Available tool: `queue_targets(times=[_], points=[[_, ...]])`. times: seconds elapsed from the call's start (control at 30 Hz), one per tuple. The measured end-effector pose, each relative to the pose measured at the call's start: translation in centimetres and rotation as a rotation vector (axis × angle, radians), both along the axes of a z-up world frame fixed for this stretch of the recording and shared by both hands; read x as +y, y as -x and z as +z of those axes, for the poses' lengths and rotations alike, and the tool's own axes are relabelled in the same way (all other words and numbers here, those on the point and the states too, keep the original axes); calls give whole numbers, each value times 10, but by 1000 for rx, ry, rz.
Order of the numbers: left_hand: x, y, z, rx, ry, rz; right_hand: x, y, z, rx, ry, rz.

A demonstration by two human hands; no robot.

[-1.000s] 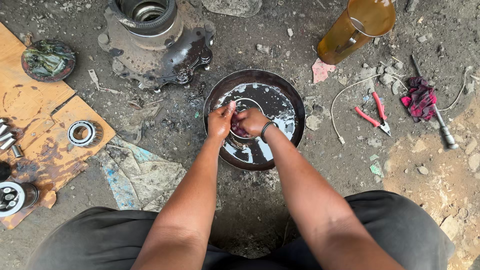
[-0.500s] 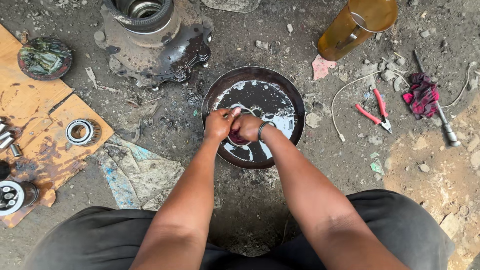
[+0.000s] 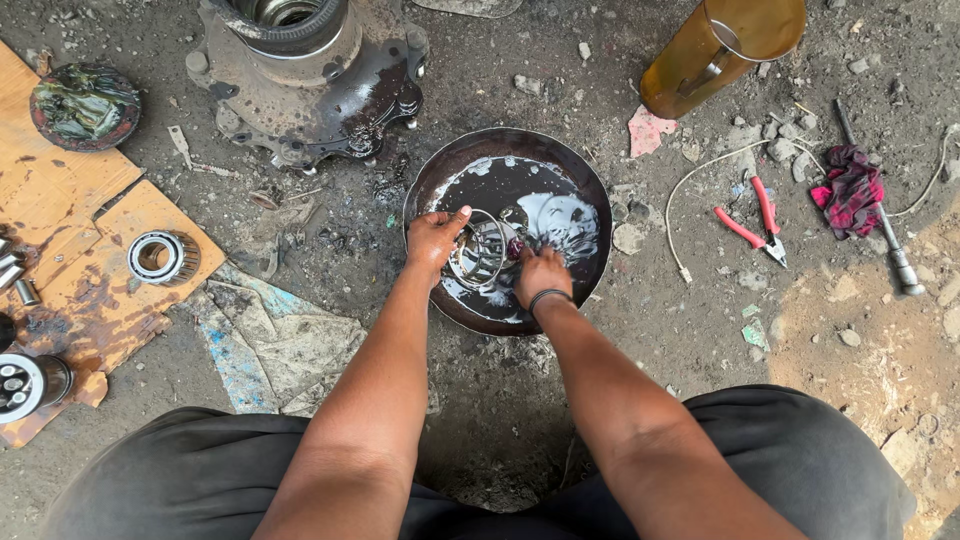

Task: The person cleans several small mechanical parts, including bearings and a cage, by scrubbing them with a rag in a pan of soapy water. The person picks up each part, scrubs it, and places it back into the pan or on a nearby surface.

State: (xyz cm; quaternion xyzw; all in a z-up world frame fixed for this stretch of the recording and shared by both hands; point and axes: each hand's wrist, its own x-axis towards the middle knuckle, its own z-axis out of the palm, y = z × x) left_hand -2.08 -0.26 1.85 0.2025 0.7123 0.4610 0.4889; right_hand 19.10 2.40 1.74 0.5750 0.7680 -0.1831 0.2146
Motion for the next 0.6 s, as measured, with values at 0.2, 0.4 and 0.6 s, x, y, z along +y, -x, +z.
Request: queue_targets(times=[0.2, 0.4, 0.6], points=[[-2, 9, 3, -116, 39, 21, 33, -5, 19, 125, 46, -388], [3, 5, 8, -193, 66, 122, 1, -4, 2, 82, -113, -190], [2, -1, -13, -186, -17, 76, 17, 1, -38, 733, -20, -618]])
